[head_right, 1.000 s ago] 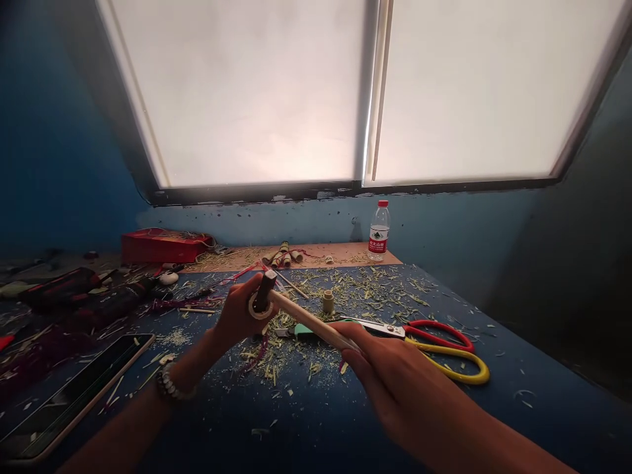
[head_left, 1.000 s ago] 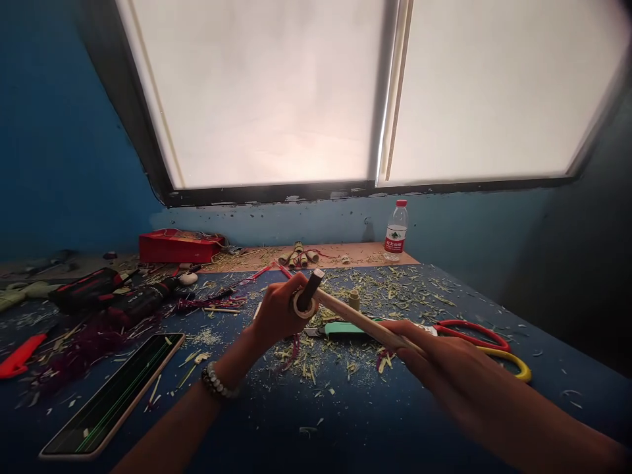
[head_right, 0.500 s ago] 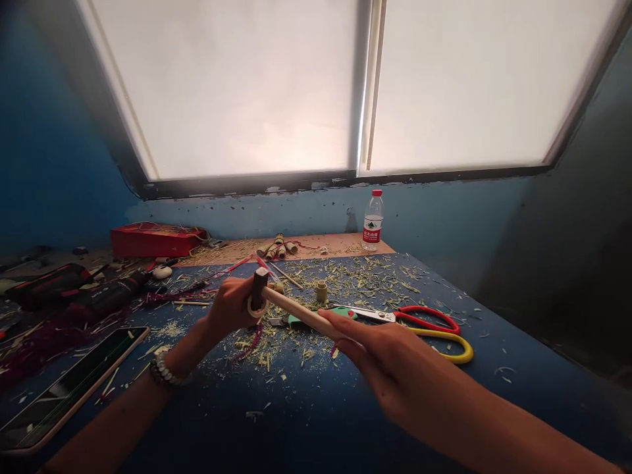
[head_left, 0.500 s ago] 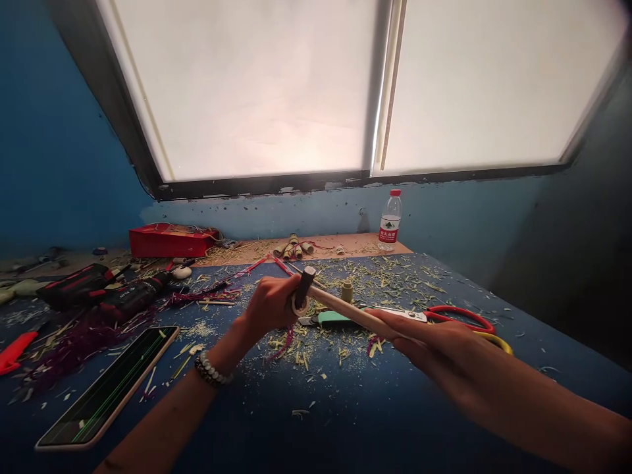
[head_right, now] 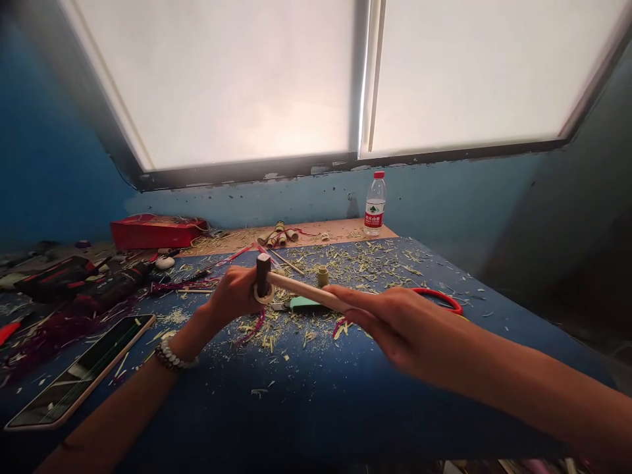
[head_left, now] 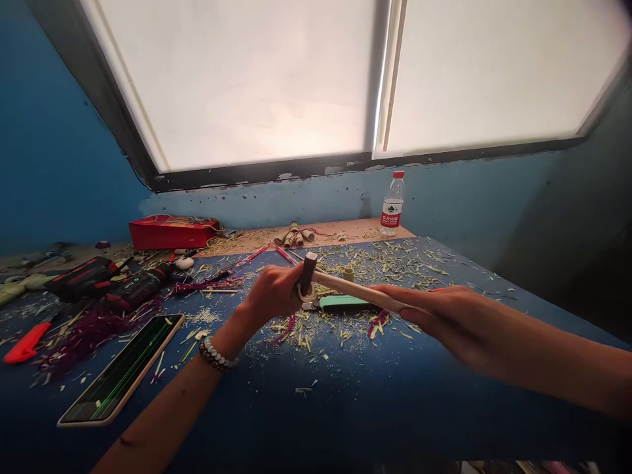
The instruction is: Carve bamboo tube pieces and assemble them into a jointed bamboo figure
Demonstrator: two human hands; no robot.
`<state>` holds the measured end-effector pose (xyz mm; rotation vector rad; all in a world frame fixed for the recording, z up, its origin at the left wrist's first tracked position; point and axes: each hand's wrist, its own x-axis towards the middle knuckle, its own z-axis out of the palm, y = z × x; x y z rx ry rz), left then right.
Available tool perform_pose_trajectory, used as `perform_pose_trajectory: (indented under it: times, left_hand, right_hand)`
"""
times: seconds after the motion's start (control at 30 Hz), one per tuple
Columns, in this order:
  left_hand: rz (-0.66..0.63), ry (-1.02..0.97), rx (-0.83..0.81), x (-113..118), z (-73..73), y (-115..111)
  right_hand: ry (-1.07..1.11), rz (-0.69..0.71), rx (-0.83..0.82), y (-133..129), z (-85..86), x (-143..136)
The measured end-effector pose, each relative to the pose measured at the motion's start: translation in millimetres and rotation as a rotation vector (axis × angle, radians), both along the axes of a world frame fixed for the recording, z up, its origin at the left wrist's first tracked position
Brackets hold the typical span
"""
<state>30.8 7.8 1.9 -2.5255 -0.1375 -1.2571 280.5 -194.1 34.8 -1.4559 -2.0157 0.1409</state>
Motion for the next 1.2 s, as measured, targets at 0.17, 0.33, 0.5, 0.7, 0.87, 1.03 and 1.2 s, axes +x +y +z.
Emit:
perform_pose_trajectory:
  times: [0.17, 0.33, 0.5, 0.7, 0.87, 1.03, 1.2]
  left_hand:
    - [0.044, 0.104, -0.090, 2.4, -3.1, 1.9]
    - [0.067, 0.221, -0.191, 1.1, -4.0, 5.4]
    - [0.072, 0.250, -0.241, 1.8, -5.7, 5.5]
    - [0.079, 0.292, -0.344, 3.7, -7.2, 5.8]
    - [0.047, 0.227, -0.420, 7.4, -12.1, 6.3]
    - [-0.022, 0.022, -0.573, 10.3, -8.8, 1.8]
    - [-0.051, -0.021, -0.598, 9.8, -7.6, 4.5]
  right_hand:
    - [-0.066, 0.048, -0.094, 7.7, -4.5, 6.3]
    - [-0.110, 0.078, -0.171, 15.4, 0.0, 12.2]
    - [-0.121, 0.099, -0.206, 18.6, 3.7, 17.1]
    - [-0.144, 0.105, -0.213, 20.2, 4.6, 20.9]
    - [-0.092, 0.071, -0.273, 14.8, 1.4, 17.2]
    - [-0.005, 0.013, -0.262, 8.7, -6.2, 5.0]
    - [-0.067, 0.014, -0.156, 9.7, -2.2, -2.4]
